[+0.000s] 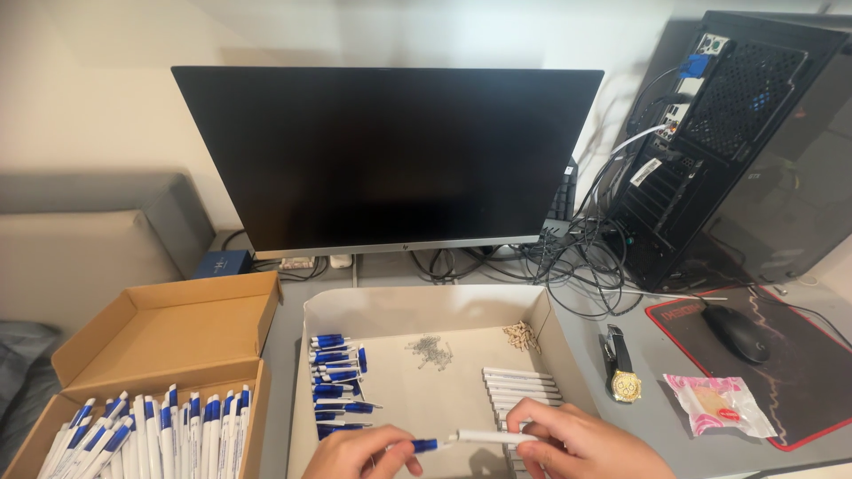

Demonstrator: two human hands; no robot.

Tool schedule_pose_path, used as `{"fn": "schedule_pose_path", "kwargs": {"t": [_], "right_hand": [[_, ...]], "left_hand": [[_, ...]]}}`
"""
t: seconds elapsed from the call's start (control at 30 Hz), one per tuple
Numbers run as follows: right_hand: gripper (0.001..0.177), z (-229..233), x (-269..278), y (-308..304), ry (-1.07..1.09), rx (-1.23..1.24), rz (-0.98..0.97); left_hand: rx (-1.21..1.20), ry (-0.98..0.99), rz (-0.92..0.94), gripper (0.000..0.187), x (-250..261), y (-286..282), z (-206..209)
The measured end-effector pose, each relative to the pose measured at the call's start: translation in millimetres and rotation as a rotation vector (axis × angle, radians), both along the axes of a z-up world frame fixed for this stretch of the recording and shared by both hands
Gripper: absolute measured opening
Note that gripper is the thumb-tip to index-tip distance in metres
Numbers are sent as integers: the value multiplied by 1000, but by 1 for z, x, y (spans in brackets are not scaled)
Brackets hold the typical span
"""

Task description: Assembling ballpoint pens by attaching caps to pen bodies and organizing them in a box.

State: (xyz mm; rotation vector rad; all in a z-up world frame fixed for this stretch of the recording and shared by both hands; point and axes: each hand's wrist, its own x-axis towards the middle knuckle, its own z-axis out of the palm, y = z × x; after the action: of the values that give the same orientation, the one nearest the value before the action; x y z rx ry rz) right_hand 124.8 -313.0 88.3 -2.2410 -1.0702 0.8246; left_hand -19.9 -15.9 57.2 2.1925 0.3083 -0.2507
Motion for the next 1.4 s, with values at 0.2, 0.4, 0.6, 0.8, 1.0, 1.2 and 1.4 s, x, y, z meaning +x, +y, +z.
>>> {"fn": "schedule_pose_path", "kwargs": {"t": [0.2,0.4,0.6,0.8,1.0,1.2,1.4], "right_hand": [[8,11,-11,4,114,-73,-161],[19,17,-12,3,155,31,-137],[20,14,-8,-3,140,65,-11],[24,10,-5,-4,54,132,75],[20,12,-4,-2,21,173,147],[14,10,-4,-3,1,135,148],[17,11,-3,-2,-32,202,207]], "left_hand": [[-230,-108,148,27,1,12,2],[-153,-564,2,31,-5,35,9],[-45,-469,170,27,4,40,63],[118,-542,12,16,30,42,89],[120,-581,-180,17,51,37,99],[318,-473,-230,16,70,25,123],[527,-454,-303,20,117,16,112]]}}
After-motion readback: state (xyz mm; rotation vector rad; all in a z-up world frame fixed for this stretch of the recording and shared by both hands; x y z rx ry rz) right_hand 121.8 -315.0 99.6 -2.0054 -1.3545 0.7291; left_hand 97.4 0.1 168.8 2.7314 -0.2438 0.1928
